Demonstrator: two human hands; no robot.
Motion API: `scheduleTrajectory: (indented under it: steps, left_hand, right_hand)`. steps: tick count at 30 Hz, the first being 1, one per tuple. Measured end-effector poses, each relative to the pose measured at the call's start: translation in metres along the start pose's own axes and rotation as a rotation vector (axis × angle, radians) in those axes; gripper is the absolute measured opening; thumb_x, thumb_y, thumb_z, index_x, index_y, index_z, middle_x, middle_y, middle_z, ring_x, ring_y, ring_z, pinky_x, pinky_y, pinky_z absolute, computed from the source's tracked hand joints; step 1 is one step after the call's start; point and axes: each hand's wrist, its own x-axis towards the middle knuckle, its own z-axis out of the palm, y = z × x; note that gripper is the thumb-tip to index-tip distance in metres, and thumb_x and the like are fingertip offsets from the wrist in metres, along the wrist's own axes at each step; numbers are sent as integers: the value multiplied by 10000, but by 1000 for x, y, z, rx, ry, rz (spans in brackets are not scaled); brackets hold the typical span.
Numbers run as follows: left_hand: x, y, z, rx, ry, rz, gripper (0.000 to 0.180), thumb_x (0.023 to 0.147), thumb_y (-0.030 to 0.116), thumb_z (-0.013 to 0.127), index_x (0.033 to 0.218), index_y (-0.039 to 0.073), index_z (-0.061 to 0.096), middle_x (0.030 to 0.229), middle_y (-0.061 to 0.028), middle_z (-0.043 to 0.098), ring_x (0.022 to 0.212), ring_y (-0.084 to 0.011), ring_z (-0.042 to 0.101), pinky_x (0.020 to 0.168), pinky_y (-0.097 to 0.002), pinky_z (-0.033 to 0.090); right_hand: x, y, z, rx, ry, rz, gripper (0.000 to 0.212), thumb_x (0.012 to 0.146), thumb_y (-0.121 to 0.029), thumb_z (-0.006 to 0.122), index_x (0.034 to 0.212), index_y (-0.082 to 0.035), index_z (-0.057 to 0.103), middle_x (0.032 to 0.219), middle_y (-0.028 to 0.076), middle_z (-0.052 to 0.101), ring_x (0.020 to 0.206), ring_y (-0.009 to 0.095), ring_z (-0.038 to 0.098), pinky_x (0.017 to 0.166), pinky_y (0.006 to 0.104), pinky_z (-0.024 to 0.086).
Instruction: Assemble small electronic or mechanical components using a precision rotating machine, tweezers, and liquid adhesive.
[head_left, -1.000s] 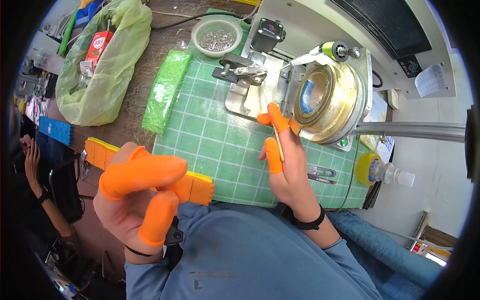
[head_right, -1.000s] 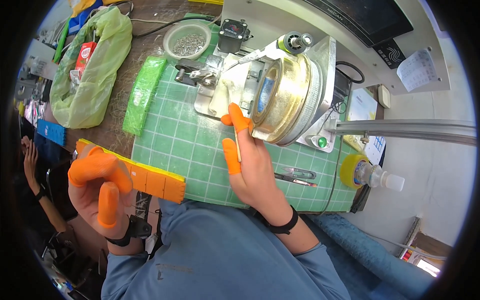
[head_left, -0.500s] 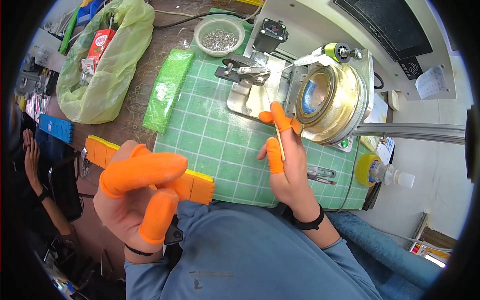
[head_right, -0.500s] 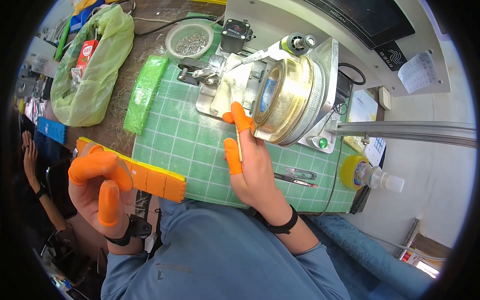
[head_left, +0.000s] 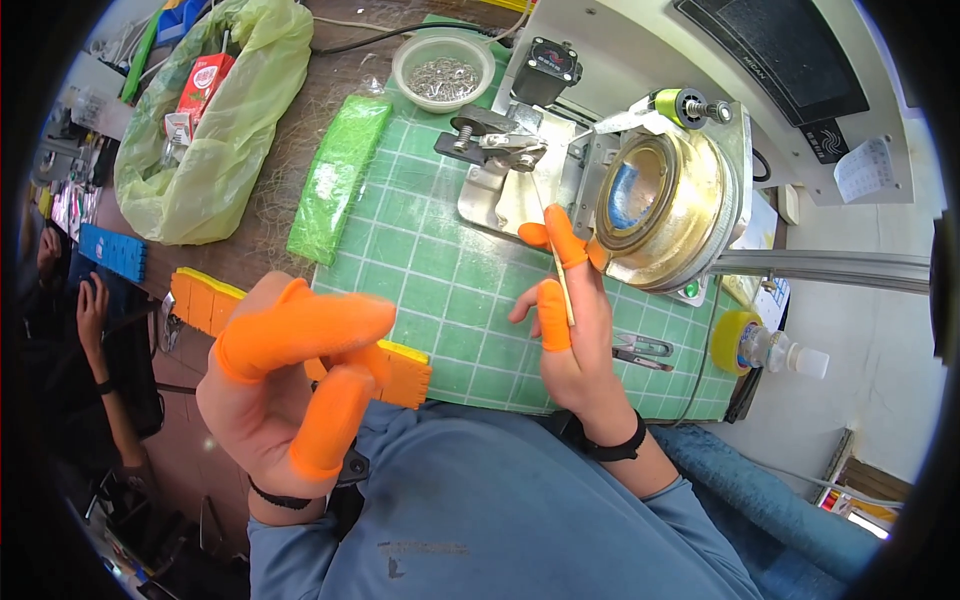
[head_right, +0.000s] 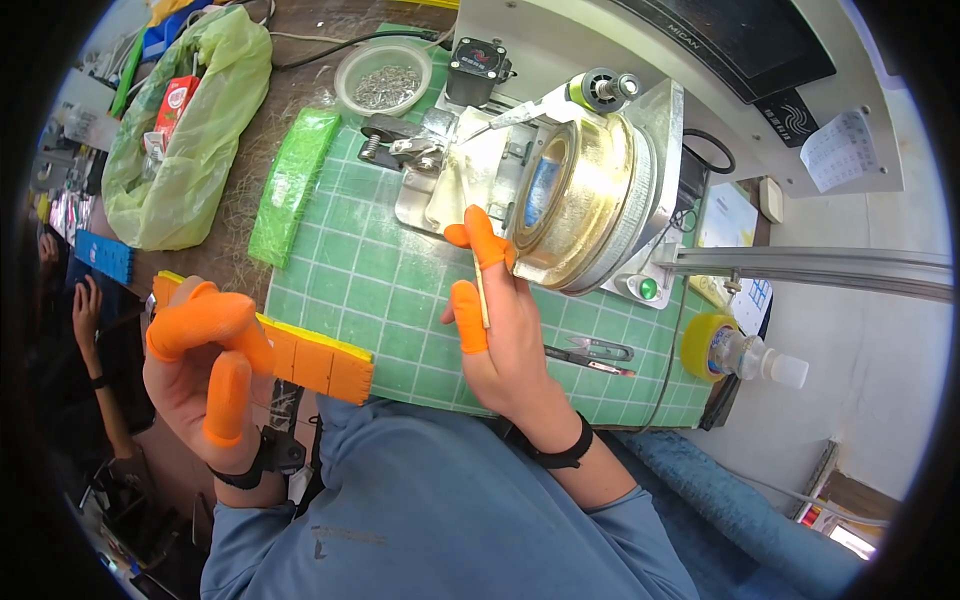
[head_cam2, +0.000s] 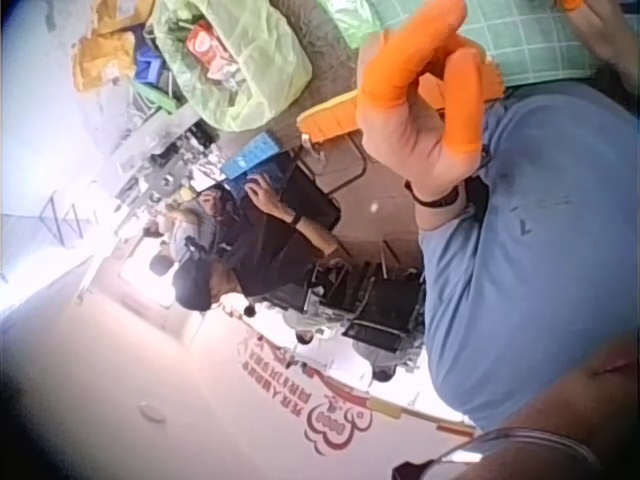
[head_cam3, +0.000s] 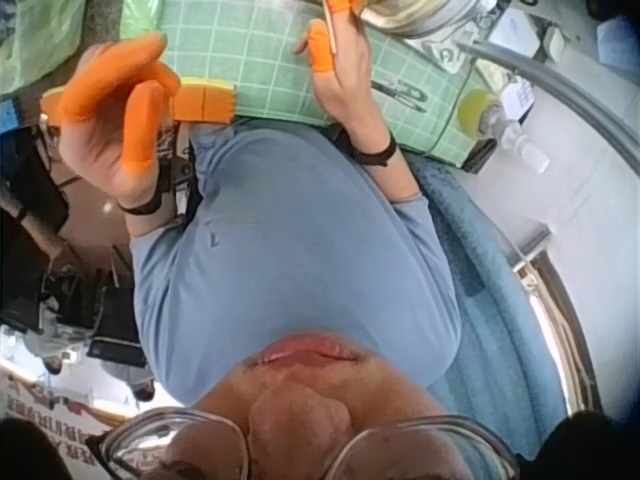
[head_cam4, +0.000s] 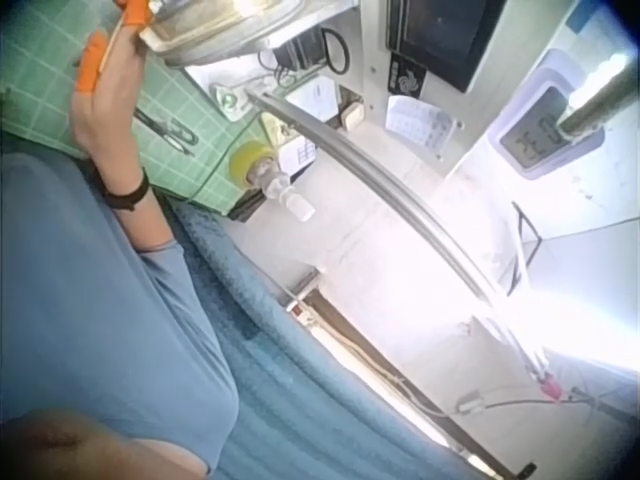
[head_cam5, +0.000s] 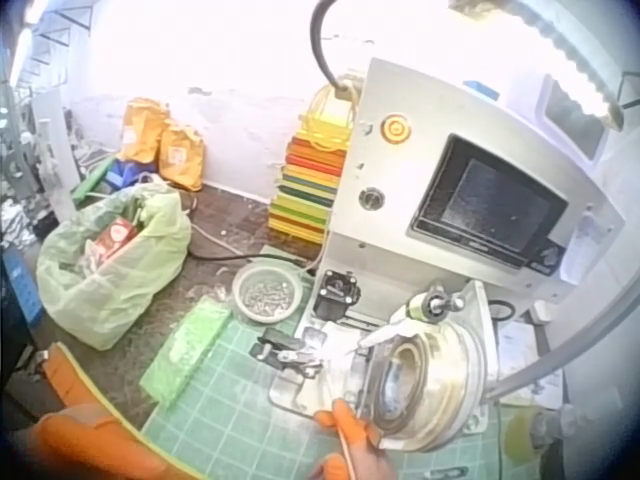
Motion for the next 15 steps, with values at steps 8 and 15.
scheduleTrajectory:
  steps: [8, 15]
  left_hand:
    - [37, 0, 20, 437, -306, -43, 373, 846, 11, 751, 1215, 40, 707, 1182, -127, 641, 804, -196, 634, 713, -301, 498]
    - [56, -22, 43, 759, -502, 90, 389, 879, 143, 779, 1251, 92, 679, 1283, -138, 618, 797, -292, 691, 708, -392, 571]
  right_hand:
    - [0, 5, 1, 33, 7, -30, 599, 1099, -152, 446, 1649, -11, 253, 1436, 163, 586, 791, 191, 647, 876, 353, 507]
    - [-1, 11, 6, 60, 25, -70, 640, 1116, -335, 434, 1658, -43, 259, 1423, 127, 571, 762, 102, 621, 639, 233, 474]
